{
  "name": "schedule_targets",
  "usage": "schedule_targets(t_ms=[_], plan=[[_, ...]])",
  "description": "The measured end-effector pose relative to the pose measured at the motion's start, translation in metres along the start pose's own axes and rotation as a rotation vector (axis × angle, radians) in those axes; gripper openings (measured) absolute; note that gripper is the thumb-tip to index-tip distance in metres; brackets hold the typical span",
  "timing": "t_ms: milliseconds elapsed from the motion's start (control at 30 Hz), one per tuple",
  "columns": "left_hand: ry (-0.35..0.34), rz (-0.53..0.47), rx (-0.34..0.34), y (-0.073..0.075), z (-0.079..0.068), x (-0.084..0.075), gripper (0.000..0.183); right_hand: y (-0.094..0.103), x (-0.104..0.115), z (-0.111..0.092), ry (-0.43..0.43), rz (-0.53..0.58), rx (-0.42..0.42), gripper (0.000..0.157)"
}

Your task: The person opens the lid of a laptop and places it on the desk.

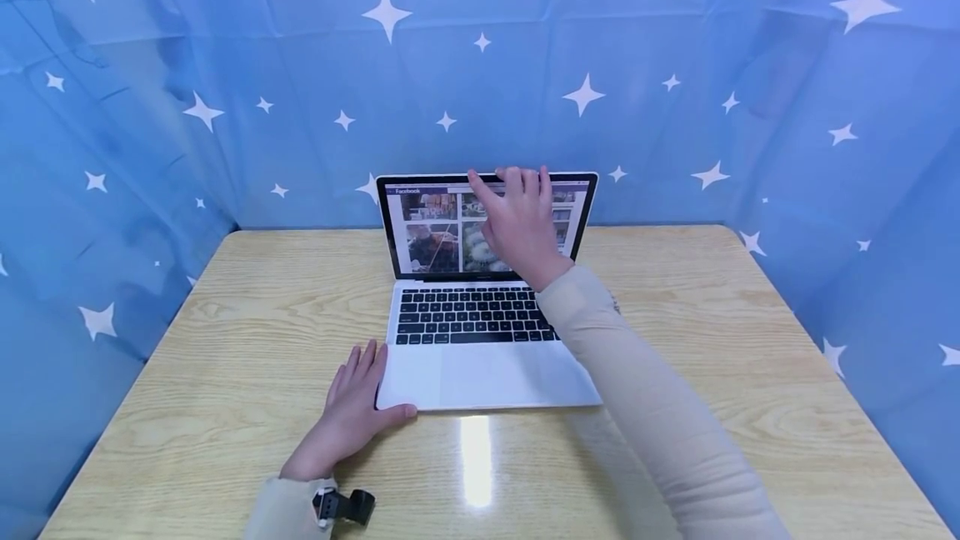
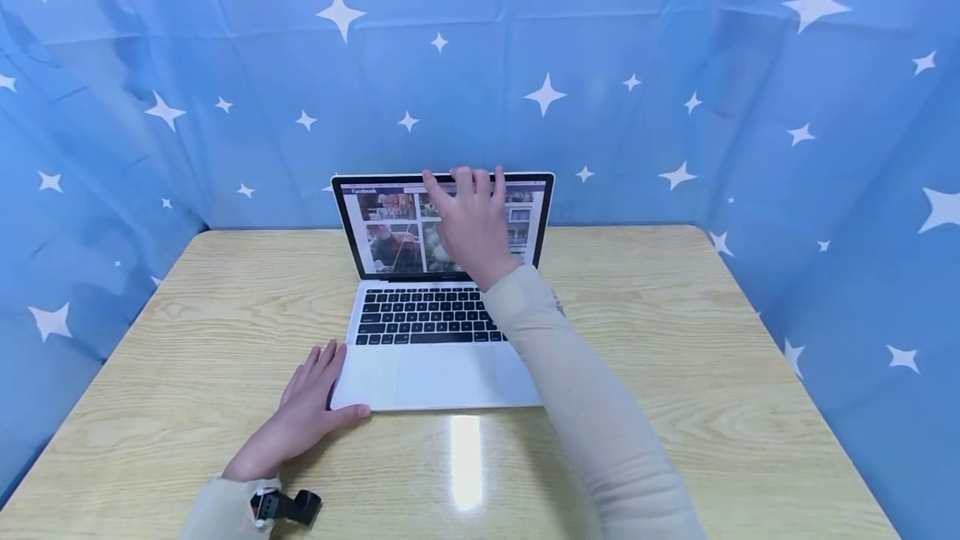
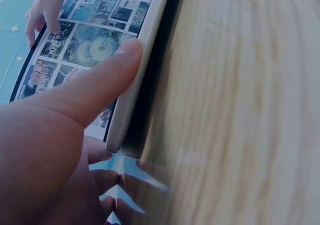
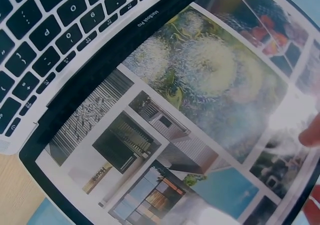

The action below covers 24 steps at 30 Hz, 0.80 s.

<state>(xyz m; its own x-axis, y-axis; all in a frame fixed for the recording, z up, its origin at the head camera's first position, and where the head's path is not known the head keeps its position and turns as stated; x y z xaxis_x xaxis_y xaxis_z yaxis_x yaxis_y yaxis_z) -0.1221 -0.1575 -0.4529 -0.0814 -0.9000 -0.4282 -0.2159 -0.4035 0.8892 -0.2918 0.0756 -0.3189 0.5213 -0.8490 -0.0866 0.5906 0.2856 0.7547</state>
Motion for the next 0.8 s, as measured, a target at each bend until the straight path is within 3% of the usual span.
schedule_targets(t_ms=[433,800], plan=[[0.003,0.022,-0.002,-0.0019,0.0004,0.0006,0.106,-0.003,-0.0019,0.0043,-0.015,-0.003,0.011,0.063],[-0.003,0.024,-0.011,-0.0025,0.0003,0.0008,0.105,-0.0033,-0.0046,0.0097,-0.02,0.029,0.008,0.054]])
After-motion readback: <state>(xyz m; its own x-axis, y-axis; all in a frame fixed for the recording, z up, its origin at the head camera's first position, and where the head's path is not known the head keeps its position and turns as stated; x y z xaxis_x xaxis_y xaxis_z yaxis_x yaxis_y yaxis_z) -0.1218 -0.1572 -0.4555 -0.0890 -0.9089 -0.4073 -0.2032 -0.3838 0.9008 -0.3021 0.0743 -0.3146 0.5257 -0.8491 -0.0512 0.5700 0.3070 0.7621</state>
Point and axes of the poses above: each hand's wrist, its own z-axis towards the middle knuckle, its own y-axis out of the back of the hand, x = y × z, the point moved 2 cm from there along z, towards the middle knuckle, and after that the axes turned 8 degrees about z, right-handed, at the moved point
